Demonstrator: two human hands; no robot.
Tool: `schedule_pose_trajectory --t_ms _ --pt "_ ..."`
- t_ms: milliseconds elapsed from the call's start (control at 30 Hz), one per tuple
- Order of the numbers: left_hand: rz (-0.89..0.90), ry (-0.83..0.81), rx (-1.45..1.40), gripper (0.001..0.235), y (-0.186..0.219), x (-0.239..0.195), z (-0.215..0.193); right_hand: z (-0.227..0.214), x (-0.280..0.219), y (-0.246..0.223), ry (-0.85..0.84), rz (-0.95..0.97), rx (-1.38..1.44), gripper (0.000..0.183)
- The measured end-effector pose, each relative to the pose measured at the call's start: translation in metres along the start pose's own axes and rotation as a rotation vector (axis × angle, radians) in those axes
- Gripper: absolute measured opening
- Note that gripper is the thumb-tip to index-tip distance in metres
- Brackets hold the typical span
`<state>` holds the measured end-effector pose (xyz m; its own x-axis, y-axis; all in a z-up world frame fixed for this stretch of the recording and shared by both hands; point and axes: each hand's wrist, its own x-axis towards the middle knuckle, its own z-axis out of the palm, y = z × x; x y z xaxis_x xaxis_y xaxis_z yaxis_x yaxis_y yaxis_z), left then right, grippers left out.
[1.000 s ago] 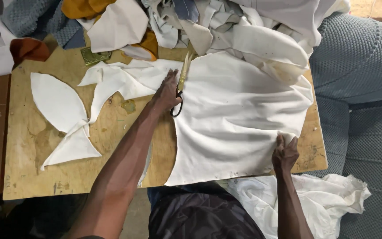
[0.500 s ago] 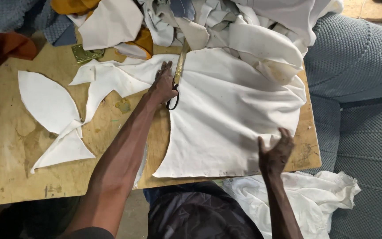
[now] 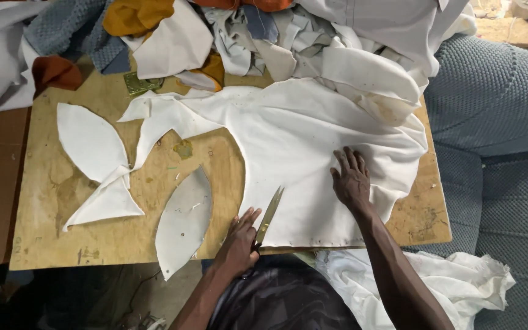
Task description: Cutting out fabric patterns using scissors and a template on a workbench
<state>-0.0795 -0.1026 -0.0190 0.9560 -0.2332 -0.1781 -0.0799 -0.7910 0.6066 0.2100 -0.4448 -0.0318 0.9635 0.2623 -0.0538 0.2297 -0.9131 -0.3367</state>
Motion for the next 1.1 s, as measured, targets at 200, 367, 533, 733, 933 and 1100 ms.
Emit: schedule_pose_trajectory --t_ms 200,367,533,733,933,1100 --pt "-0.133 -0.027 0.096 0.041 0.011 -0.007 0.009 0.000 -0.049 -0.044 0.012 -0.081 -0.053 0.070" --pt "-0.159 -0.043 0.069 0.044 0.028 -0.015 0.006 0.014 -0.159 -0.085 -0.081 -0.170 0.012 0.070" --pt "-0.137 -0.094 0.048 0.044 0.031 -0.029 0.004 0.018 -0.198 -0.077 -0.113 -0.092 0.031 0.066" --pt "-0.163 -0.109 -0.136 0.039 0.025 -0.044 -0.014 0.016 -0.207 -0.086 -0.155 -0.038 0.020 0.071" --pt "-0.293 0.024 -0.381 0.025 0.004 -0.071 -0.027 0.024 -0.219 -0.114 -0.130 0.026 0.138 0.050" --pt "-0.341 0.105 -0.350 0.029 -0.025 -0.063 -0.023 0.003 -0.231 -0.194 -0.389 0.254 0.749 0.045"
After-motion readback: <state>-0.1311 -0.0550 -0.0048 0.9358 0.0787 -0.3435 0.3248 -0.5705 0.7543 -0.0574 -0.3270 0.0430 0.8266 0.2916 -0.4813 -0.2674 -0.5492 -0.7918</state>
